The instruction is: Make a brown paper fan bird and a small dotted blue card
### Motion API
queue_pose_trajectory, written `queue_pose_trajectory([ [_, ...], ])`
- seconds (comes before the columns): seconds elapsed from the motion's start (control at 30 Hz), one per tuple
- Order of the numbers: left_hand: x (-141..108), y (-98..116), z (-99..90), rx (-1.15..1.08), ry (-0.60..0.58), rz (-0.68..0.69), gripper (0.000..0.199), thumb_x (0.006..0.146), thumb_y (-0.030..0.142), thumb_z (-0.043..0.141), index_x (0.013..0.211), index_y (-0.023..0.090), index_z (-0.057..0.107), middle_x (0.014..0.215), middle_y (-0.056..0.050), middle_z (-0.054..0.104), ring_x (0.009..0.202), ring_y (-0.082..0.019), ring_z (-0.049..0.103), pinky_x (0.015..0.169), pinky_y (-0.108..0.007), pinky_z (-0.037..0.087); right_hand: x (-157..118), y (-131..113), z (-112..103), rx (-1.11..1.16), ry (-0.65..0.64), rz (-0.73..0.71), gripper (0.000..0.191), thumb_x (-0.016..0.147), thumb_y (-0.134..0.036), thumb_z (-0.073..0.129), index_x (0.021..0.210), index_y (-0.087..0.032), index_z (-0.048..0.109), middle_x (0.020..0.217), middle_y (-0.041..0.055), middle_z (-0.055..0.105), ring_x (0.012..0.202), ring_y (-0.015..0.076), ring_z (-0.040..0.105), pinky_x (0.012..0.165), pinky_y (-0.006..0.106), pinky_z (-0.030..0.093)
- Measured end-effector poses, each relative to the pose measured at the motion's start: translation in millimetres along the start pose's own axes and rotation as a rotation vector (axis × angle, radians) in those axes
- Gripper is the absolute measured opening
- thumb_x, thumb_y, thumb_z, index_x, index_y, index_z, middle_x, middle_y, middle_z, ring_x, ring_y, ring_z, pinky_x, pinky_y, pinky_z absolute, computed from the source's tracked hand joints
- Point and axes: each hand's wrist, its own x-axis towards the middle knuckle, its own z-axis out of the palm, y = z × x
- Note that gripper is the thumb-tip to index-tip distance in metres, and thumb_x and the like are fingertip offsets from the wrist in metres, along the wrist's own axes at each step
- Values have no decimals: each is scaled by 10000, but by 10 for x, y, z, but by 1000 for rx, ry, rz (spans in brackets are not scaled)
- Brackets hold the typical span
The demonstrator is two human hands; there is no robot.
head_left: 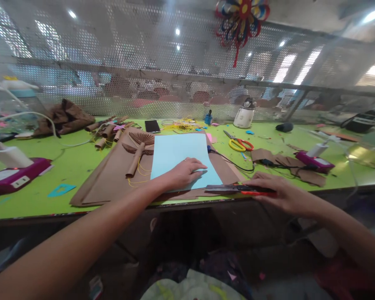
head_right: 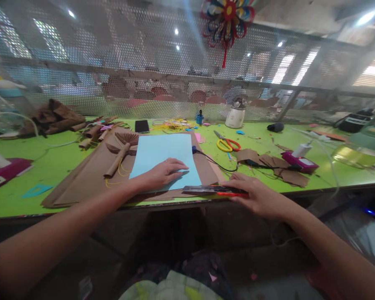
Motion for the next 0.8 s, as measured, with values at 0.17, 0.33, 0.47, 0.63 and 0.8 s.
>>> queue_pose_trajectory([
  [0.17, 11, 97, -74, 49, -24, -89, 458, 810, 378, 551, 1198, 134, 573, 996, -108, 585, 957, -237, 519, 866, -357, 407, -95, 205, -64, -122, 119, 82, 372, 870, -387, 517, 1208, -253, 596, 1133, 93, 621, 1047, 269, 571, 918, 407, 437],
  [0.33, -21, 139, -51, 95, 23, -130, 332, 752, 360, 587, 985, 126, 620, 901, -85, 551, 910, -242, 503, 830, -363, 412, 308, 262, -15, -281, 224, 81, 333, 888, -335, 470, 1151, -210, 631, 986, 121, 618, 868, 237, 595, 744, 350, 474],
  [0.47, -48, 138, -18, 131, 56, -119, 271, 726, 400, 610, 844, 158, 573, 901, -75, 527, 908, -240, 483, 820, -372, 412, 500, 293, 50, -380, 234, 58, 326, 895, -324, 458, 1146, -215, 636, 887, 110, 591, 792, 218, 569, 665, 302, 443],
  [0.63, -33, 115, -31, 94, 57, -125, 262, 736, 423, 591, 782, 172, 532, 867, -64, 534, 845, -221, 485, 771, -364, 418, 439, 356, 29, -394, 195, -14, 334, 902, -308, 447, 1176, -216, 614, 942, 114, 572, 789, 211, 556, 687, 318, 443],
  [0.8, -28, 102, -44, 15, 116, -187, 175, 784, 328, 539, 841, 163, 545, 872, -66, 563, 804, -197, 516, 755, -337, 430, 340, 357, -3, -360, 165, -46, 345, 916, -291, 429, 1225, -248, 577, 938, 95, 547, 820, 205, 544, 726, 327, 445],
])
